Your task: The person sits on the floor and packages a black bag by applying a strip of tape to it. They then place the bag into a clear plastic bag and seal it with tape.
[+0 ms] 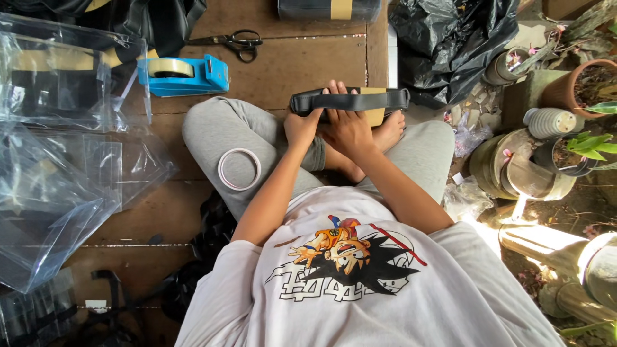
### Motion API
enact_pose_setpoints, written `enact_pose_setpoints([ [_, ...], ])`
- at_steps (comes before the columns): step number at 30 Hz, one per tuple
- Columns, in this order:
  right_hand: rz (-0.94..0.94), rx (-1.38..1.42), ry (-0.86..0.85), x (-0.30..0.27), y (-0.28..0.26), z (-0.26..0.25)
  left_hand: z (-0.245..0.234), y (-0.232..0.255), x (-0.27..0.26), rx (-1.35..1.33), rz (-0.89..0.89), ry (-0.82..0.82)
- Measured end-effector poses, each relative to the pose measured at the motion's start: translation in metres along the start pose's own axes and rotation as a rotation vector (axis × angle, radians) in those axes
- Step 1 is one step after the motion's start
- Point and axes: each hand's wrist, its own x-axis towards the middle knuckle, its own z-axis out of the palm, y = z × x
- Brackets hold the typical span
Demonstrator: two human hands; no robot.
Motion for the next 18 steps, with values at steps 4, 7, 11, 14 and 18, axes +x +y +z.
enact_pose_setpoints([
  [4,0.017,0.042,-0.029,0.003,0.001,-0.013,0.000,0.010,-0.005,-0.013,-0.005,0.044],
  [7,0.056,0.093,0.080,0.002,0.008,-0.018,-0.004,0.021,-0.016,-0.056,-0.027,-0.009],
  [11,0.085,0.180,0.213,0.016,0.016,-0.012,-0.007,0.011,-0.020,-0.376,0.136,-0.326],
  [14,0.108,0.240,0.379,0.032,0.025,0.016,-0.009,-0.014,-0.009,-0.540,0.099,-0.424],
  [18,0.259,0.458,0.502,0.042,0.023,-0.010,-0.005,-0.007,-0.006,-0.547,-0.015,-0.335],
])
